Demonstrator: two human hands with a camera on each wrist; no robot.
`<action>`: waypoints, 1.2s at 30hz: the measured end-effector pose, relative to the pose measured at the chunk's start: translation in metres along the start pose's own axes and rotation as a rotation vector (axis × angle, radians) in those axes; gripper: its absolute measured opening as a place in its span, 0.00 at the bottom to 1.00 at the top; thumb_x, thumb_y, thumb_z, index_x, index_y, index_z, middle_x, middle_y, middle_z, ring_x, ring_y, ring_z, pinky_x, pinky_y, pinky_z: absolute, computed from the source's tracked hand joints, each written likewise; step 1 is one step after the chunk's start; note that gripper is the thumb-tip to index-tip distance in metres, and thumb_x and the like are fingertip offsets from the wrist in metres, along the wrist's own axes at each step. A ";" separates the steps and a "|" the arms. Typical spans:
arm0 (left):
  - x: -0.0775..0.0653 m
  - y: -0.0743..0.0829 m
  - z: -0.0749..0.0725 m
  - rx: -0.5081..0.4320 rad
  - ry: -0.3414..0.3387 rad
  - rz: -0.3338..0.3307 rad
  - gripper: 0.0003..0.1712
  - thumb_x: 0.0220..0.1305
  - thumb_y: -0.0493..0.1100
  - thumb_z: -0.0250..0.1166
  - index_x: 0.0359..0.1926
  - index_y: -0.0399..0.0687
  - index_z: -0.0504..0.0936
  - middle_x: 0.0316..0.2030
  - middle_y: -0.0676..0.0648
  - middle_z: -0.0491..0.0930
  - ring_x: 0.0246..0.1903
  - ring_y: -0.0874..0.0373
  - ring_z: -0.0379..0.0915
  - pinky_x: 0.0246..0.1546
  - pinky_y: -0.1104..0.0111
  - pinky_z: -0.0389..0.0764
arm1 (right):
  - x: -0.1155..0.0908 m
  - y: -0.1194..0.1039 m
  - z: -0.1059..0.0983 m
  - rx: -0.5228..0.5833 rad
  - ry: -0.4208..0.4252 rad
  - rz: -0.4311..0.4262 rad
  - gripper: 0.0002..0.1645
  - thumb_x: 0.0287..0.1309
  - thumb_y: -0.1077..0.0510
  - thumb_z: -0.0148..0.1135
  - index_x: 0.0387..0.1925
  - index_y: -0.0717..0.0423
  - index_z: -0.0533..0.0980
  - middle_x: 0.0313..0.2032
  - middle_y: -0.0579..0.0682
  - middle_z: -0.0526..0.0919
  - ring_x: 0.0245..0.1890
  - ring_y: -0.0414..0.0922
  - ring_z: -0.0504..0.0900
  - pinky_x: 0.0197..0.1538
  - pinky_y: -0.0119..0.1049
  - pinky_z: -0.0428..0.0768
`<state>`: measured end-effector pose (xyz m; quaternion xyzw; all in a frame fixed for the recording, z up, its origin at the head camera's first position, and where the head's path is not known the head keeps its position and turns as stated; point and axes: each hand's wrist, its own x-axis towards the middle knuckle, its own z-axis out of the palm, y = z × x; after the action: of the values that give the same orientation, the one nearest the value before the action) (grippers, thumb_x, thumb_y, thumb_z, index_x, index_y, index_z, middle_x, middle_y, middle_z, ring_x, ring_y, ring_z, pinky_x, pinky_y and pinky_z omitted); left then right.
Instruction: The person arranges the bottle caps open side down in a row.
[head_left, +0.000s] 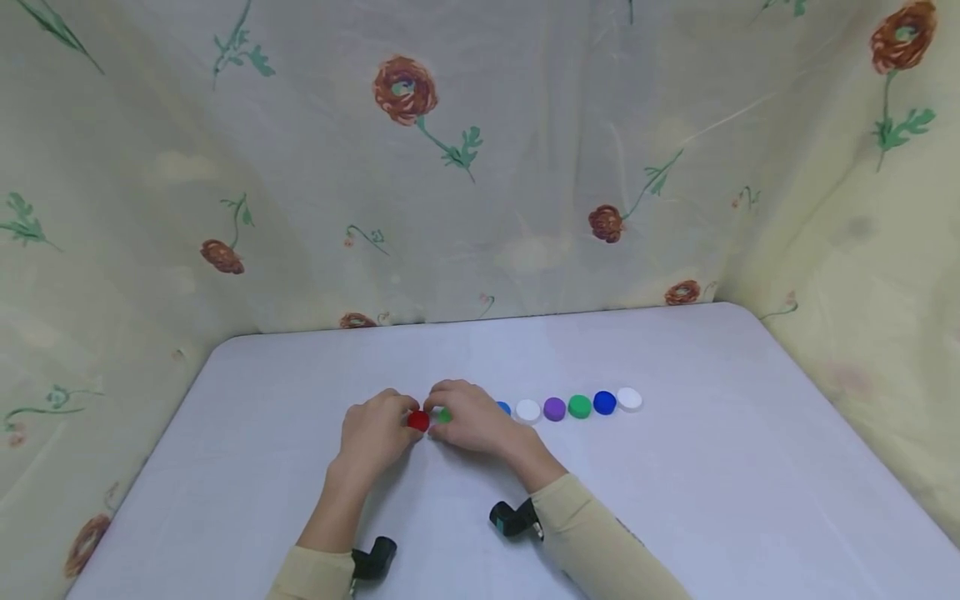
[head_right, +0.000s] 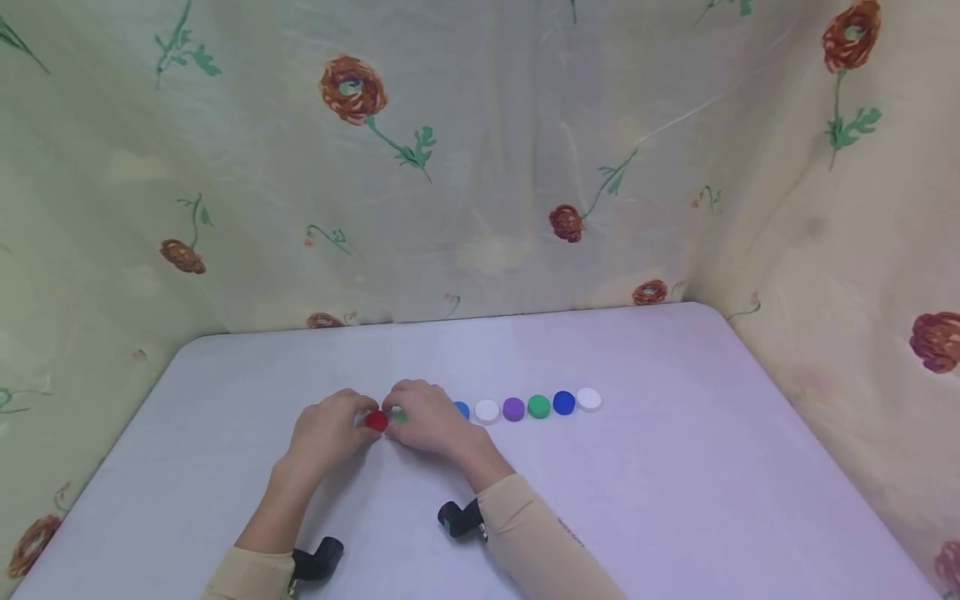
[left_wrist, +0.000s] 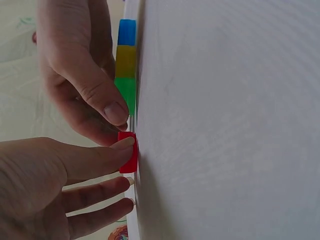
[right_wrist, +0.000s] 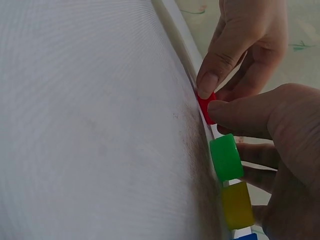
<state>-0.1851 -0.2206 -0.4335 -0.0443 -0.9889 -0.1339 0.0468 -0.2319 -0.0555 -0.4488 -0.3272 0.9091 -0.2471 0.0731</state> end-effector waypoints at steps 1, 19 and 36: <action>0.000 0.000 0.000 0.000 0.000 -0.001 0.16 0.53 0.45 0.76 0.44 0.49 0.88 0.39 0.47 0.86 0.38 0.53 0.82 0.36 0.56 0.80 | 0.000 0.000 0.000 0.003 0.000 0.000 0.18 0.61 0.54 0.64 0.53 0.49 0.82 0.60 0.49 0.79 0.64 0.49 0.74 0.68 0.48 0.72; 0.000 0.002 -0.001 -0.019 -0.007 -0.013 0.13 0.53 0.46 0.77 0.39 0.46 0.89 0.37 0.47 0.85 0.35 0.54 0.81 0.35 0.58 0.80 | 0.002 0.002 0.003 -0.016 0.021 -0.010 0.16 0.62 0.54 0.65 0.51 0.50 0.82 0.60 0.49 0.79 0.65 0.49 0.73 0.69 0.47 0.71; 0.001 -0.001 -0.015 -0.226 -0.124 -0.126 0.19 0.56 0.52 0.74 0.46 0.49 0.88 0.47 0.47 0.86 0.40 0.54 0.77 0.37 0.62 0.79 | 0.000 0.003 0.000 -0.108 0.167 -0.130 0.13 0.60 0.54 0.67 0.47 0.49 0.84 0.57 0.48 0.82 0.64 0.47 0.75 0.70 0.46 0.69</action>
<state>-0.1846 -0.2257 -0.4189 0.0047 -0.9693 -0.2440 -0.0281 -0.2337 -0.0538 -0.4496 -0.3671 0.9010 -0.2282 -0.0367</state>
